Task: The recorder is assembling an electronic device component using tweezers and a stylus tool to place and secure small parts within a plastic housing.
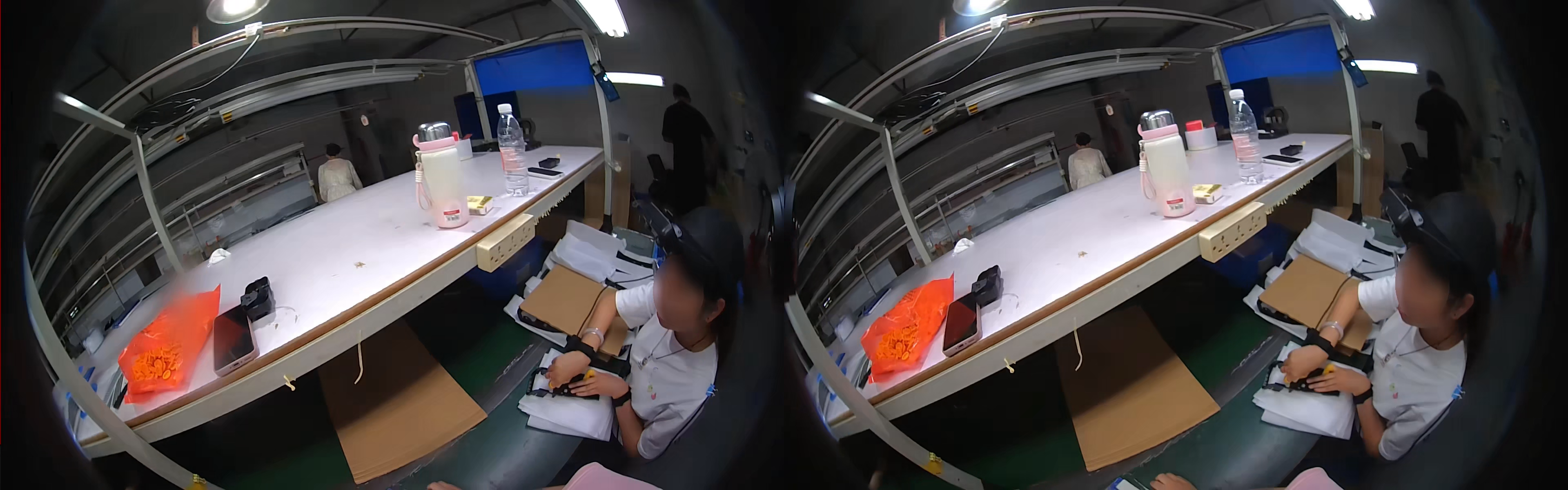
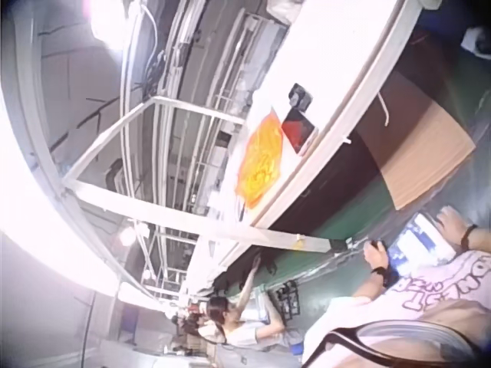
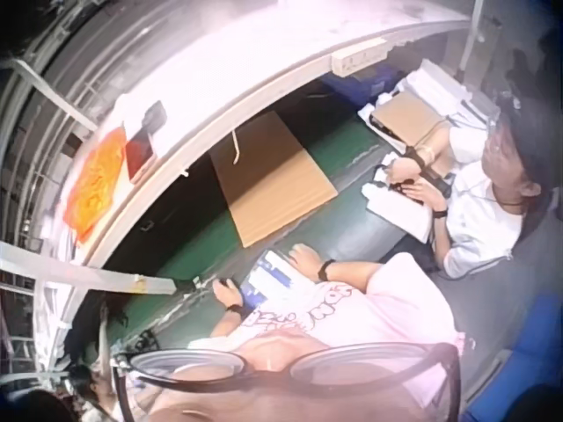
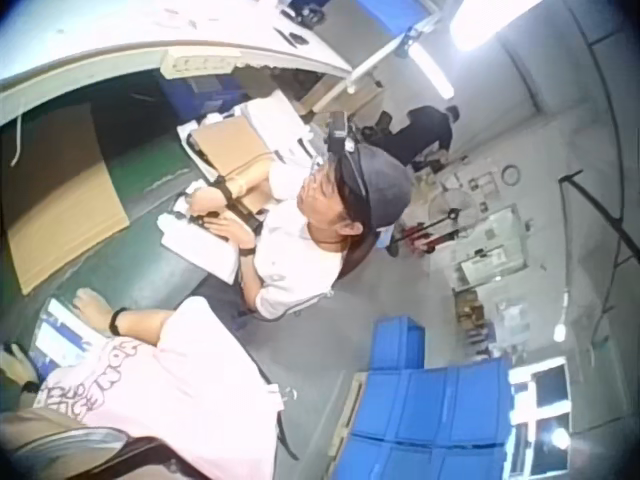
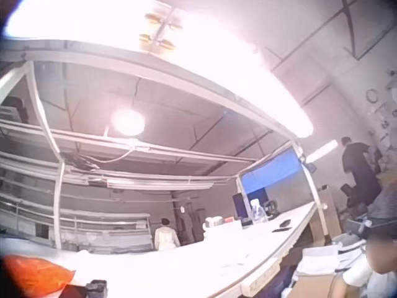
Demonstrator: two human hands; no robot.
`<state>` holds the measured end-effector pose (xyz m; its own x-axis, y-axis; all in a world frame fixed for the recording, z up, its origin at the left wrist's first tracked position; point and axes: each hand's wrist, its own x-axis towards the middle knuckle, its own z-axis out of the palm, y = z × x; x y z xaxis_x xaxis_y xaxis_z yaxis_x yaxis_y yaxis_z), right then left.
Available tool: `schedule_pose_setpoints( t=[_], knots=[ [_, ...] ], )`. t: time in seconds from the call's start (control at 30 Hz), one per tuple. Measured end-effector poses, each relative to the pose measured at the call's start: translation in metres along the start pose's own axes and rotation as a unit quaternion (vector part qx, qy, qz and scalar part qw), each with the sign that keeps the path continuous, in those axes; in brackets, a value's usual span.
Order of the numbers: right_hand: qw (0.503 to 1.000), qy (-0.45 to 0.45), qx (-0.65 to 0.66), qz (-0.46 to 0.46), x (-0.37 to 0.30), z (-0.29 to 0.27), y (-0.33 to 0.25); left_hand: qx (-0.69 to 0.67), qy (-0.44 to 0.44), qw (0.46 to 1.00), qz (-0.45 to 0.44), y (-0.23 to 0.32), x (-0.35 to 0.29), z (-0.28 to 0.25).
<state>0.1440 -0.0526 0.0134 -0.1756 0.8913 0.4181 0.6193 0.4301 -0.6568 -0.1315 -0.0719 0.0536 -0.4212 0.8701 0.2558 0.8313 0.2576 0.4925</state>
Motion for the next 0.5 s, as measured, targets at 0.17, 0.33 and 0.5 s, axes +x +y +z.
schedule_pose_setpoints(
  t=[0.17,0.33,0.5],
  knots=[
    [0.999,-0.033,0.022,0.029,-0.012,-0.019,0.003,0.169,0.086,0.980,0.059,-0.083,-0.047,-0.010],
    [0.981,-0.191,-0.027,-0.007,-0.011,-0.037,-0.006,0.242,0.126,0.961,0.045,-0.097,-0.066,-0.035],
    [0.989,-0.135,-0.062,0.010,-0.022,-0.015,-0.013,0.295,0.152,0.943,-0.032,-0.102,-0.082,-0.037]
  ],
)
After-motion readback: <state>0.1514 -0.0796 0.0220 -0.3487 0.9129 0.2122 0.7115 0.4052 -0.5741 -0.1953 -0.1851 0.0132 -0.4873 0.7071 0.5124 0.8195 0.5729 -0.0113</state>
